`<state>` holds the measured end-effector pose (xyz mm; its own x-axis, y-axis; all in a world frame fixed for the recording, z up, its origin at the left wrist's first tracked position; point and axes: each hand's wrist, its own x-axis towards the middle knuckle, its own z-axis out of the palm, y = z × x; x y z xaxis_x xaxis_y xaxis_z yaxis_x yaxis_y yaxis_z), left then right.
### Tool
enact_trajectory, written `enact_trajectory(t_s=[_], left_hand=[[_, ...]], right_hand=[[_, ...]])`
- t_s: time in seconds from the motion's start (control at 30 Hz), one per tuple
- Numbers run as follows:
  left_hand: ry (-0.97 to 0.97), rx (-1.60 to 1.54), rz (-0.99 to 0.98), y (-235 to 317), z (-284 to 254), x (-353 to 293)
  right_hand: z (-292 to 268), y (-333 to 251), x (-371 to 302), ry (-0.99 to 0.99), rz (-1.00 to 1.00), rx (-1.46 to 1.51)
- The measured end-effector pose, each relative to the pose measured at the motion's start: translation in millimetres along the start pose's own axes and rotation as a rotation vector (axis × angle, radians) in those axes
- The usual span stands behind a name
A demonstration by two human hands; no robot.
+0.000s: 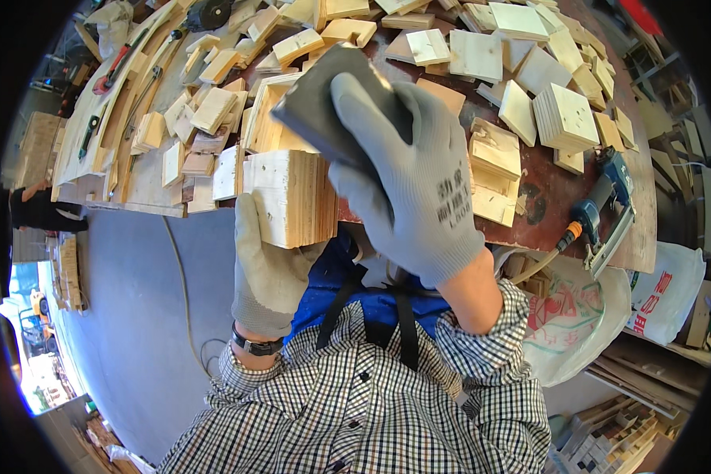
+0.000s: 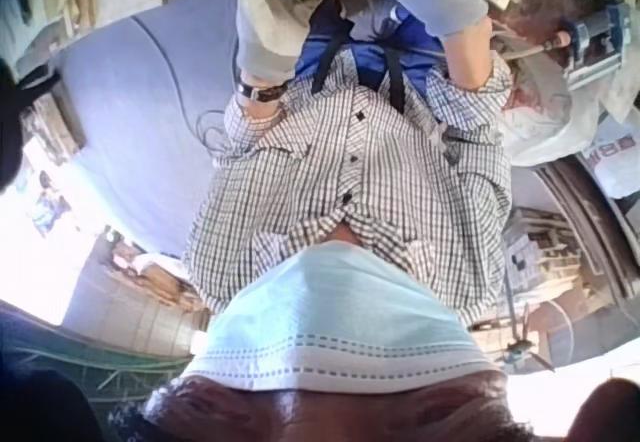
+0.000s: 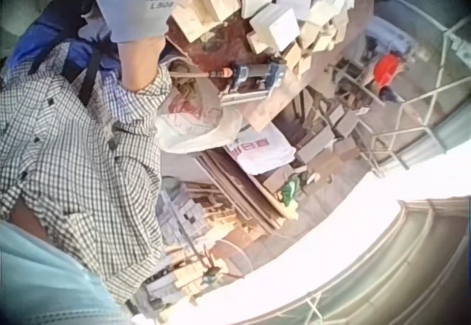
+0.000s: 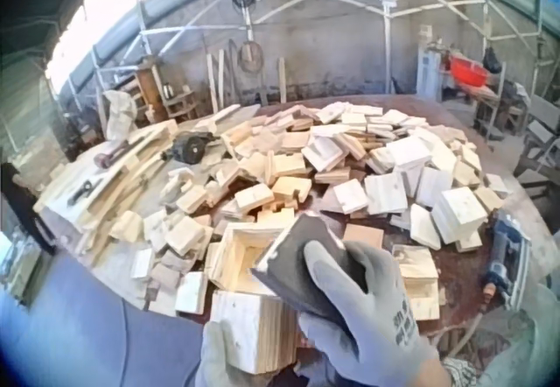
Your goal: The person assembles small wooden boxes by hand, aligning pre-drilled pieces and securing them with a nail gun. They then sand the edges of the assembled boxes with a sanding block.
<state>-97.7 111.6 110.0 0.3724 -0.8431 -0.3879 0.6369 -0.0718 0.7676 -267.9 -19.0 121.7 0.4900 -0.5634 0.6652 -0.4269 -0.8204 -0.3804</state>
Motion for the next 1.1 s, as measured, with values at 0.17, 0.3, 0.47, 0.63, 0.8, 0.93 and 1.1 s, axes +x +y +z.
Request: enact_trajectory(t_s=[0.17,0.3,0.47,0.63,0.8,0.93,1.1], left_hand=[[-0.024,0.402,0.327,-23,-31,8],[0.065,0.373,0.454,-20,-20,1],[0.157,0.708,0.670,-18,-18,-3],[0.097,0.446,0.577,-7,-10,-6],[0.085,0.387,0.646,-12,-5,-4],[0.113,0.691,0.676,4,-9,-6],[0.025,-0.018,0.256,14,-20,8]], right_hand=[[-1,-37,-22,-0.170,-0.033,-0.013],[12,-50,-52,-0.101,0.100,0.085],[4,-43,-66,-0.079,0.029,-0.006],[-18,-15,-51,0.156,0.201,-0.148],[-17,-55,-45,-0.005,0.028,-0.103],[-2,-69,-82,-0.116,-0.052,-0.030],[-14,-53,-82,-0.103,0.099,0.056]])
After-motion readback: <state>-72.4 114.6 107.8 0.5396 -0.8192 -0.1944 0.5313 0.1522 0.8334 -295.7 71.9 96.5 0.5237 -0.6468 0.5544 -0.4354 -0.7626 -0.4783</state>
